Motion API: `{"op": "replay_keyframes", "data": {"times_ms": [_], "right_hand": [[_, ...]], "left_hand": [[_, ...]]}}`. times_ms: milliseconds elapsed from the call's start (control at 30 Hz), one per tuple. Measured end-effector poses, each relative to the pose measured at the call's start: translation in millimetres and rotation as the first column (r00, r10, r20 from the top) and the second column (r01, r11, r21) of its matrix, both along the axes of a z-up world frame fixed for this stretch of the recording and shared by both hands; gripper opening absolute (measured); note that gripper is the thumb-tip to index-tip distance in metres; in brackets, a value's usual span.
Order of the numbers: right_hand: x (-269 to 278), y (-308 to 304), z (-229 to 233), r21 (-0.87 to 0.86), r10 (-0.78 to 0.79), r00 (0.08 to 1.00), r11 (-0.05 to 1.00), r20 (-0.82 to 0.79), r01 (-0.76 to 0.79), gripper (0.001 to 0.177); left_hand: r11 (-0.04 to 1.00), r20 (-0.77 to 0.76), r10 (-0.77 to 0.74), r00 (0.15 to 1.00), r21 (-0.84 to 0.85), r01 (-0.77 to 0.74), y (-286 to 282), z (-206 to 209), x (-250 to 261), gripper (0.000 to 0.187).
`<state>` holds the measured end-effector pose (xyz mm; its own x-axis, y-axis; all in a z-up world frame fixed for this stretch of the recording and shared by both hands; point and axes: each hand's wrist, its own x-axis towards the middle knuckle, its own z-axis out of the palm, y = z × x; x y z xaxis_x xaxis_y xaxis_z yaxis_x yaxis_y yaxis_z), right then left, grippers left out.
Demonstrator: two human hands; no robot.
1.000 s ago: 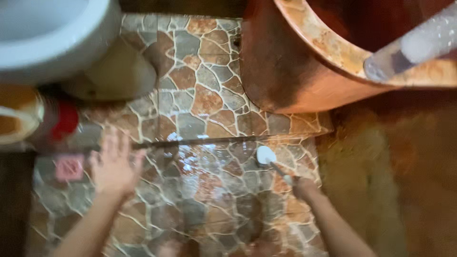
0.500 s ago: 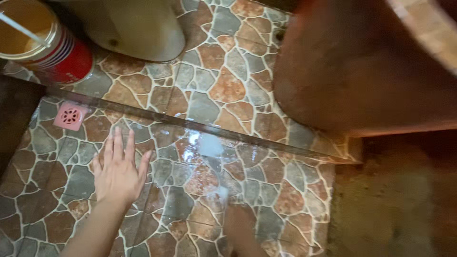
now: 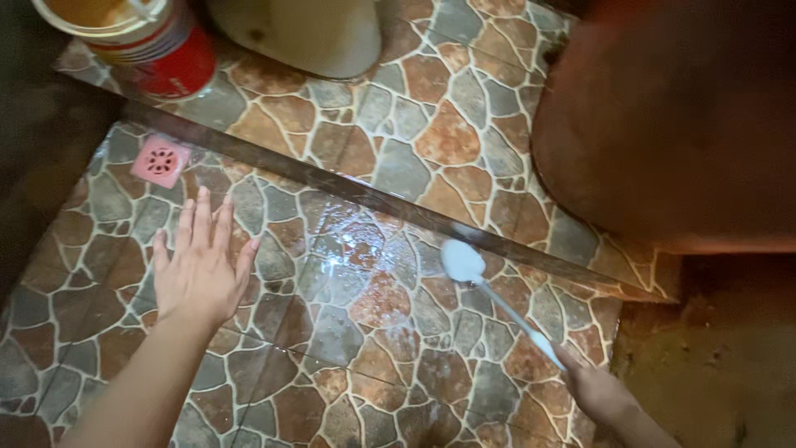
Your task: The person scrubs a tiled bathroom floor using a long-handled brush and soapy water. They pour water from a bucket using a dipper and apply cleaning solution from a bottle before scrubbing the tiles and the base of the wall.
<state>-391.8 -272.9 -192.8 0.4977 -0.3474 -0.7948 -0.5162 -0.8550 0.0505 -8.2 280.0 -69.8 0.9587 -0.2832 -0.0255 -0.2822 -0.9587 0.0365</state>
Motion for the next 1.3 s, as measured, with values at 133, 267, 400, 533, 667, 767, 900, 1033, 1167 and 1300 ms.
{"op": "replay_keyframes", "data": {"times_ms": [133, 267, 400, 533, 667, 767, 900, 1033, 1167, 1300], "right_hand": [[12.4, 58.5, -42.6, 0.31, -0.043, 0.847, 0.939, 0.529, -0.146, 0.053], [181.3, 240.9, -78.9, 0.309, -0.185, 0.979, 0.939, 0.082, 0.152, 0.05], [311.6, 389.2, -35.0, 0.384, -0.339, 0.928, 0.886, 0.157, 0.259, 0.07], [292.1, 349.7, 1.5, 0.363, -0.171, 0.968, 0.927, 0.186, 0.094, 0.068], [263.4, 260.2, -1.7, 0.191, 0.051, 0.976, 0.977, 0.212, -0.093, 0.041], [238.0, 248.4, -6.2, 0.126, 0.062, 0.978, 0.988, 0.199, -0.089, 0.056], [205.2, 220.3, -3.7, 0.168, 0.278, 0.938, 0.934, 0.208, -0.314, 0.042], [161.2, 194.5, -8.2, 0.027, 0.175, 0.971, 0.983, 0.165, -0.182, 0.061], [111.4, 176.9, -4.1, -0.028, 0.008, 1.0, 1.0, 0.026, -0.007, 0.064], [101.0, 117.2, 43.8, -0.105, 0.087, 0.996, 0.991, 0.009, -0.086, 0.047]], "left_hand": [[0.998, -0.006, 0.056, 0.998, 0.018, -0.056, 16.1, -8.9, -6.5, 0.077], [0.998, -0.026, 0.044, 0.999, 0.034, -0.043, 30.4, -20.4, -7.9, 0.076], [0.997, -0.031, 0.012, 0.999, 0.081, -0.009, 57.2, -17.7, -5.1, 0.079], [0.996, -0.061, 0.015, 0.998, 0.084, -0.01, 78.4, -4.2, 1.1, 0.078], [0.994, -0.028, 0.074, 0.997, 0.088, -0.072, 91.0, 0.4, -3.0, 0.077], [0.999, 0.026, 0.043, 0.999, 0.031, -0.044, 92.0, 0.0, -1.5, 0.077], [1.0, 0.012, 0.013, 1.0, -0.009, -0.013, 77.0, 0.8, 5.9, 0.077], [0.999, -0.005, 0.007, 1.0, 0.038, -0.007, 63.6, 3.3, 2.1, 0.077], [0.997, 0.015, -0.065, 0.998, 0.047, 0.064, 48.0, 1.9, -3.4, 0.077], [0.991, 0.007, -0.124, 0.992, 0.058, 0.123, 24.6, 15.5, -8.3, 0.078]]}}
